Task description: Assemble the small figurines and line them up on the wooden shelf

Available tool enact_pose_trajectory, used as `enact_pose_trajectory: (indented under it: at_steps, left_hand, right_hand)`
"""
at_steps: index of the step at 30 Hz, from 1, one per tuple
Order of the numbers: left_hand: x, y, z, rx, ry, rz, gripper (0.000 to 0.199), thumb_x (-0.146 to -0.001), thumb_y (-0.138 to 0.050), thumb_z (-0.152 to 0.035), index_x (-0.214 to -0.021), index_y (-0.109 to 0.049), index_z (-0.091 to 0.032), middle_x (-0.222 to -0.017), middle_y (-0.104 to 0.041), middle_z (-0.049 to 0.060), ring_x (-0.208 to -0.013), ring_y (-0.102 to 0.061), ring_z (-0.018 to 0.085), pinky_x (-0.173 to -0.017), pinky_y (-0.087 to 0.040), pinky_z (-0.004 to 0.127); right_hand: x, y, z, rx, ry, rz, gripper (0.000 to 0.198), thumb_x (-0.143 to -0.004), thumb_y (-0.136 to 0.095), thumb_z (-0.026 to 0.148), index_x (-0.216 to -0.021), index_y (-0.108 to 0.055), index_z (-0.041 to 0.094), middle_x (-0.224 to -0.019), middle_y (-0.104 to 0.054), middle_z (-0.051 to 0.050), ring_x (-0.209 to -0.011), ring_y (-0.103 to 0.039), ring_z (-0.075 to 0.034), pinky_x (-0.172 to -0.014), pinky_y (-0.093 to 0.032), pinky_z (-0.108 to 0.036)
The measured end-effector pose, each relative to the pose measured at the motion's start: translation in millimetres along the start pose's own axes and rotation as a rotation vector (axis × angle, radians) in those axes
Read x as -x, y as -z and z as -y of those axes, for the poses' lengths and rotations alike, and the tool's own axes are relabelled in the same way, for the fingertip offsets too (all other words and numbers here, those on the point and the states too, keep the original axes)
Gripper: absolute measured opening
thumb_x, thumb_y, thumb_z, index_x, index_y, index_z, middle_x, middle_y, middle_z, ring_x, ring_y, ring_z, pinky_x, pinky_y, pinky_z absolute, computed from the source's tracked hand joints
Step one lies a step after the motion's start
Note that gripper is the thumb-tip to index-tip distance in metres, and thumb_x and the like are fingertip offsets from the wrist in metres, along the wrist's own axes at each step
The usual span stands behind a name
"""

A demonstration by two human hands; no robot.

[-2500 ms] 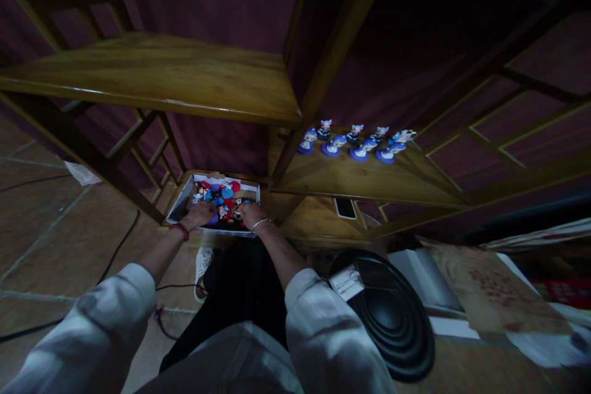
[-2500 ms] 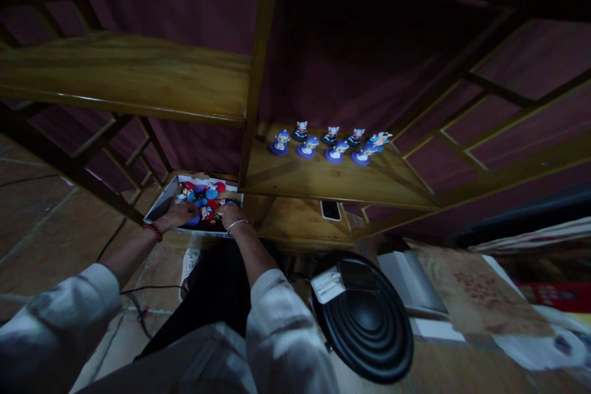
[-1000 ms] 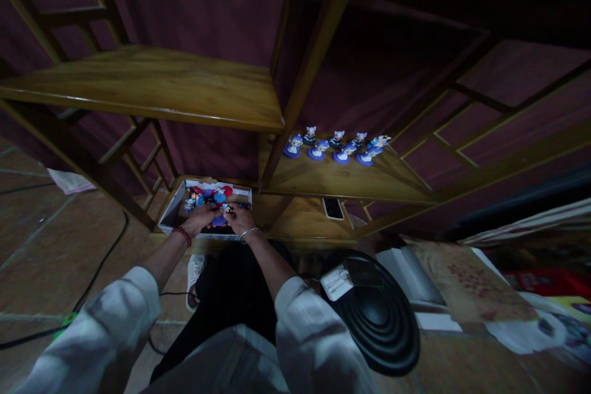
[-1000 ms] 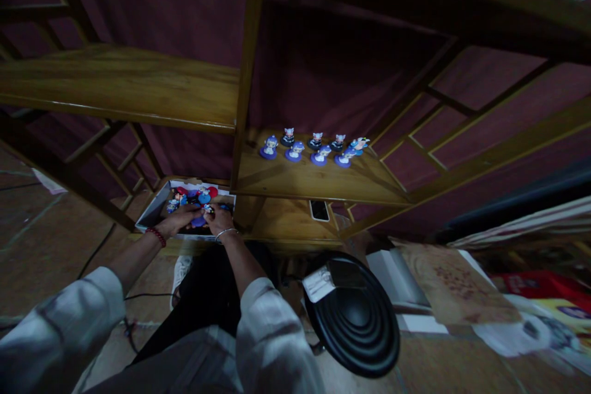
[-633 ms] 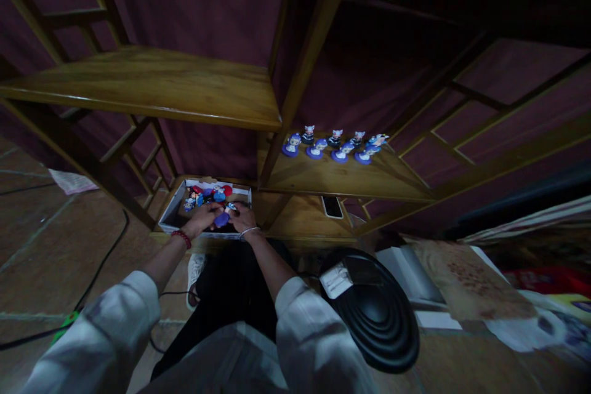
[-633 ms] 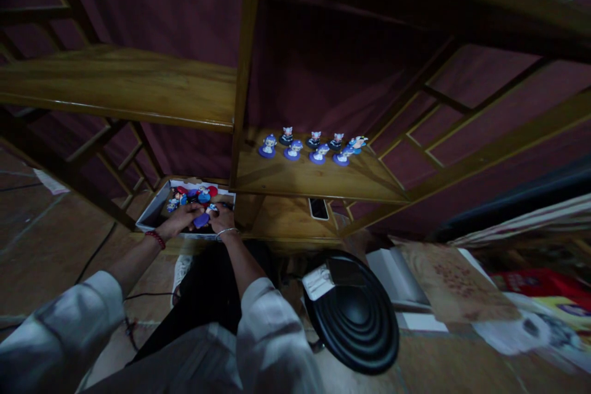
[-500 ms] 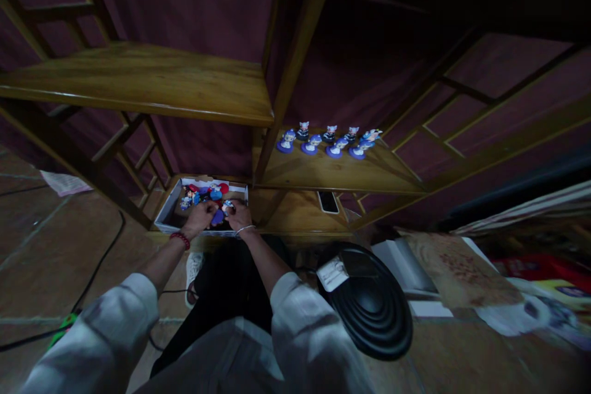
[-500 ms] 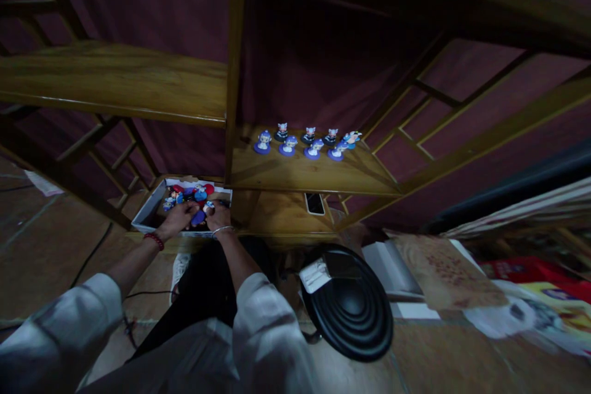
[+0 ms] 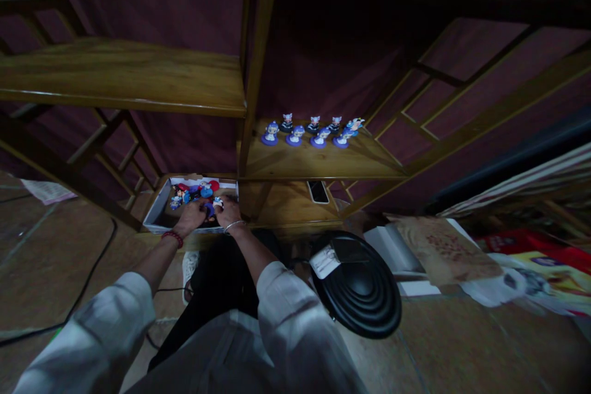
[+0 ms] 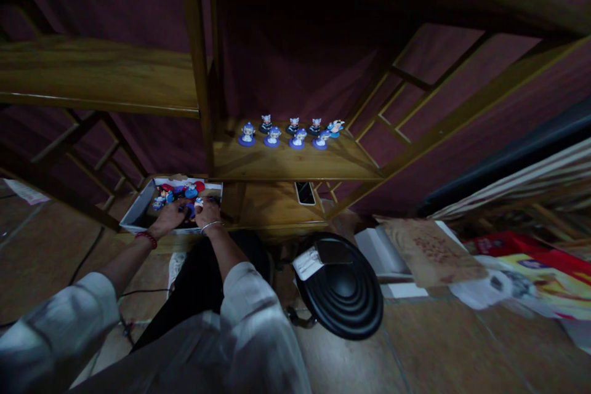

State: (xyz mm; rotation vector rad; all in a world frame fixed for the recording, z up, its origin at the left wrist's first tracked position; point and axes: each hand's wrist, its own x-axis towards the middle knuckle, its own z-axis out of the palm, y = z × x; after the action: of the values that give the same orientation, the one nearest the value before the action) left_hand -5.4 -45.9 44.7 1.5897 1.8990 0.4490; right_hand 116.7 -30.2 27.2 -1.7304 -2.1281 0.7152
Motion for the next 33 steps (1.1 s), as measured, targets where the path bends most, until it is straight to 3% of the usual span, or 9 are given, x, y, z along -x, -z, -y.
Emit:
enact_pose_trajectory:
  at_steps: [4,9,15,19,28,33]
  left_hand:
    - [-2,-1,4,0.084,0.019,0.03,0.036,-0.075,-0.042,-0.009,-0.107,-0.057,-0.016,-0.089,-0.067,0.003,-0.072,-0.063,0.013,-0.067,-0.047,0.02]
    - [-4,-3,8,0.142,-0.015,-0.049,0.035,-0.072,-0.045,-0.008,-0.103,-0.059,-0.015,-0.096,-0.066,0.007,-0.08,-0.062,0.016,-0.074,-0.047,0.025]
    - [-7,-5,12,0.364,0.028,-0.111,0.033,-0.067,-0.049,-0.008,-0.098,-0.062,-0.013,-0.087,-0.065,0.007,-0.078,-0.061,0.018,-0.075,-0.047,0.029]
    - [-10,-7,20,0.411,-0.026,-0.105,0.033,-0.066,-0.05,-0.01,-0.097,-0.063,-0.014,-0.085,-0.065,0.005,-0.077,-0.06,0.018,-0.075,-0.047,0.028]
    - [-6,-5,19,0.68,0.041,-0.128,0.033,-0.063,-0.057,-0.012,-0.095,-0.063,-0.013,-0.075,-0.061,0.002,-0.063,-0.057,0.013,-0.064,-0.047,0.026]
    - [-4,-4,18,0.708,0.032,-0.111,0.034,-0.064,-0.058,-0.017,-0.098,-0.062,-0.013,-0.072,-0.058,0.0,-0.057,-0.056,0.012,-0.059,-0.046,0.025]
  right_hand:
    - [-2,-4,-3,-0.034,0.013,-0.002,0.031,-0.081,-0.044,0.018,-0.111,-0.052,0.015,-0.107,-0.061,-0.008,-0.1,-0.055,-0.016,-0.088,-0.038,-0.023]
    - [-3,-10,-4,-0.139,-0.001,-0.058,0.038,-0.079,-0.046,0.015,-0.117,-0.047,0.013,-0.11,-0.06,-0.008,-0.102,-0.054,-0.016,-0.091,-0.038,-0.024]
    - [-5,-11,-5,-0.152,-0.018,-0.098,0.035,-0.079,-0.046,0.014,-0.113,-0.051,0.014,-0.11,-0.06,-0.008,-0.103,-0.054,-0.016,-0.093,-0.036,-0.023]
    - [-6,-9,-5,-0.142,-0.032,-0.087,0.033,-0.08,-0.043,0.014,-0.112,-0.052,0.016,-0.107,-0.061,-0.007,-0.101,-0.055,-0.015,-0.091,-0.038,-0.024]
    - [0,-3,3,-0.118,-0.023,-0.07,0.027,-0.08,-0.046,0.02,-0.106,-0.054,0.016,-0.103,-0.063,-0.008,-0.096,-0.057,-0.016,-0.088,-0.039,-0.024]
    - [1,-4,3,-0.131,-0.037,-0.067,0.029,-0.079,-0.049,0.022,-0.108,-0.052,0.018,-0.102,-0.063,-0.006,-0.094,-0.058,-0.016,-0.085,-0.041,-0.024]
